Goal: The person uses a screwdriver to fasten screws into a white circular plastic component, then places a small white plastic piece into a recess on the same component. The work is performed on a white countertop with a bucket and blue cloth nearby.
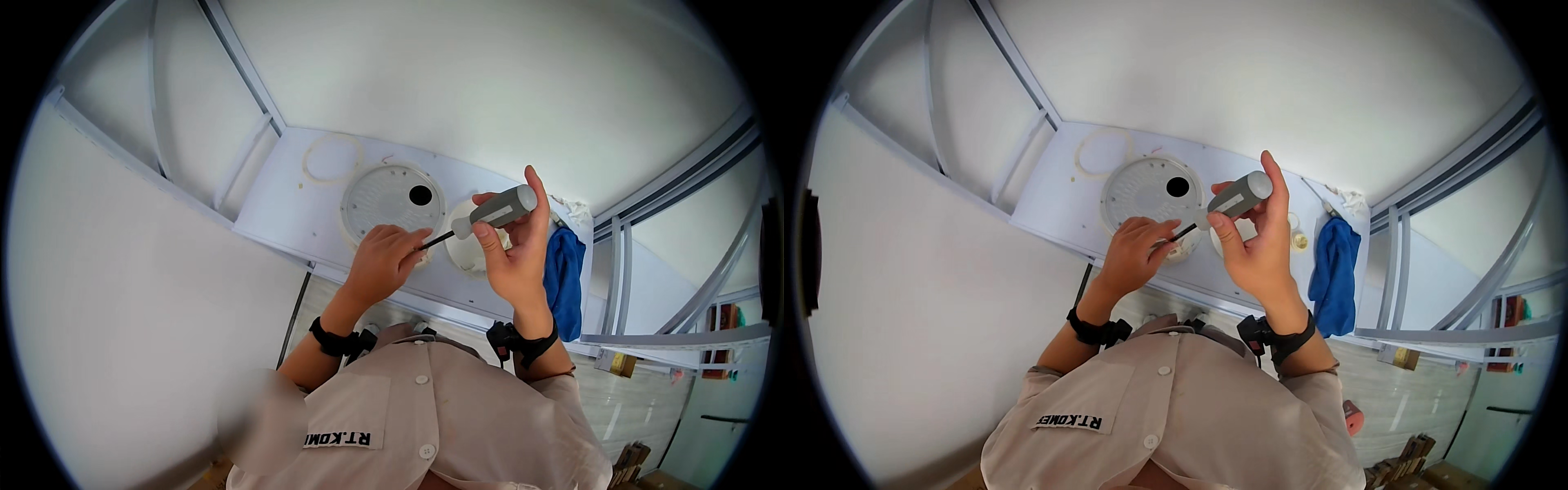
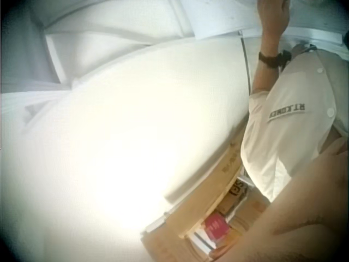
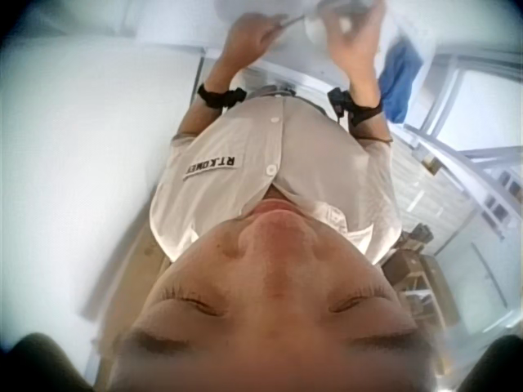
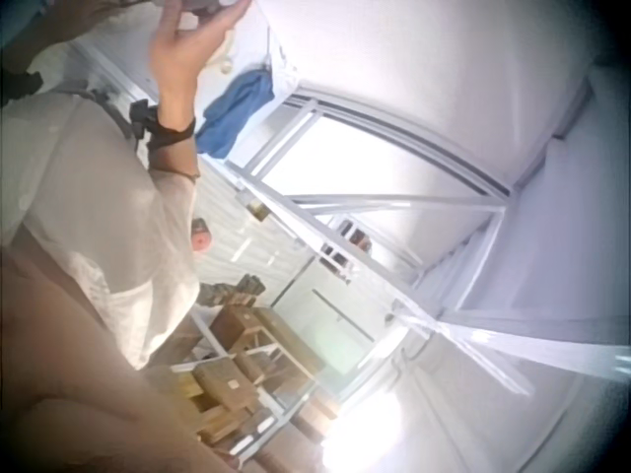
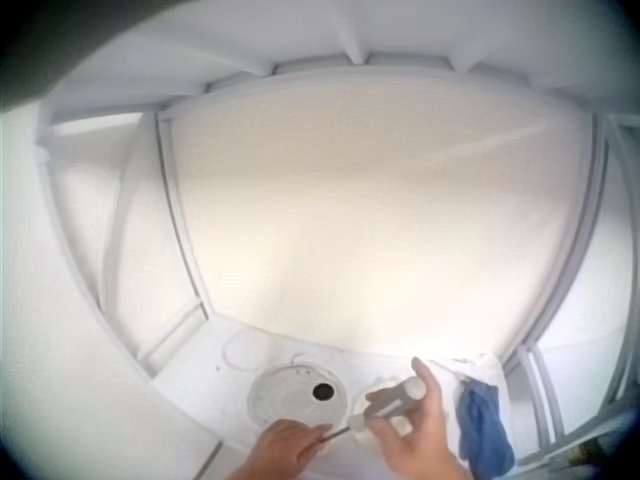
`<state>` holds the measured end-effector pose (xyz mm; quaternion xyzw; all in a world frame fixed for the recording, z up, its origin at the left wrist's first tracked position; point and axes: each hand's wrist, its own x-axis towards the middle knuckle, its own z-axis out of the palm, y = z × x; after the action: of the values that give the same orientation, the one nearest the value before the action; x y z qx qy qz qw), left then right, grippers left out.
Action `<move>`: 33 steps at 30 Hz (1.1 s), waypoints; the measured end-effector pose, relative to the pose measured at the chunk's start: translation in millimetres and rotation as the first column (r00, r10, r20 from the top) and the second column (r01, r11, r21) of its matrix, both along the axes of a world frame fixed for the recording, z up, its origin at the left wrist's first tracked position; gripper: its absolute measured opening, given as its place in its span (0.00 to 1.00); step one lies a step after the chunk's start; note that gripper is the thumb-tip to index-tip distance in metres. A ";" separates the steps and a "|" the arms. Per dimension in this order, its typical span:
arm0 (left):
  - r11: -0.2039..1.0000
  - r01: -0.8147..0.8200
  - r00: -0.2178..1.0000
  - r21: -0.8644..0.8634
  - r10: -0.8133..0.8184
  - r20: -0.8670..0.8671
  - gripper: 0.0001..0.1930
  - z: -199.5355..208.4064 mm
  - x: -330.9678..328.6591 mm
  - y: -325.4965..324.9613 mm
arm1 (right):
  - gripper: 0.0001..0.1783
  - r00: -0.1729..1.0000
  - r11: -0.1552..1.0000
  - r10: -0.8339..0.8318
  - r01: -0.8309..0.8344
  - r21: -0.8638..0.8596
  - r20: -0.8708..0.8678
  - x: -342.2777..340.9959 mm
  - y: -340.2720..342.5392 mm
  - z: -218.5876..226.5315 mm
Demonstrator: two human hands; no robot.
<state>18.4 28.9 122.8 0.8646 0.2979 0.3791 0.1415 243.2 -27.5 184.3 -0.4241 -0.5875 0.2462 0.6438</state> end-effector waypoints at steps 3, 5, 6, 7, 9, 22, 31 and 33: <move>0.999 -0.007 0.999 -0.049 0.009 0.050 0.21 -6.8 -4.5 6.9 | 0.51 1.000 1.000 -0.004 0.003 0.020 0.016 -6.2 2.7 1.2; 0.999 0.003 0.998 -0.052 0.000 0.055 0.22 -8.0 -5.7 10.4 | 0.51 1.000 1.000 -0.007 0.006 0.023 0.023 -8.3 4.4 1.1; 0.999 0.007 0.998 -0.053 -0.004 0.057 0.22 -8.1 -6.2 12.1 | 0.51 1.000 1.000 -0.009 0.009 0.024 0.023 -9.0 5.2 1.0; 0.999 0.013 0.998 -0.051 -0.010 0.055 0.22 -8.0 -6.9 13.2 | 0.50 1.000 1.000 -0.012 0.012 0.023 0.023 -9.8 5.1 -0.1; 0.999 0.025 0.999 -0.046 -0.022 0.050 0.22 -6.4 -7.9 14.8 | 0.50 0.999 1.000 -0.023 0.022 0.021 0.023 -11.7 5.4 -2.2; 0.992 0.073 0.997 -0.101 -0.071 0.024 0.22 -9.9 -12.3 22.4 | 0.48 0.997 0.998 -0.058 0.058 0.014 0.055 -13.4 6.9 -1.0; 0.976 0.101 0.995 -0.194 -0.100 0.015 0.26 -7.9 -14.5 22.8 | 0.48 0.996 0.999 -0.029 0.031 -0.016 0.089 -15.5 7.7 3.5; 0.974 0.105 0.994 -0.200 -0.109 -0.005 0.27 -7.9 -15.2 23.1 | 0.48 0.995 0.999 -0.024 0.026 -0.019 0.096 -15.8 9.4 2.5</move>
<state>3.2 52.0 114.9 0.8639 0.2885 0.3322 0.2451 227.4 -18.1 186.8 -0.4492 -0.6098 0.2236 0.6134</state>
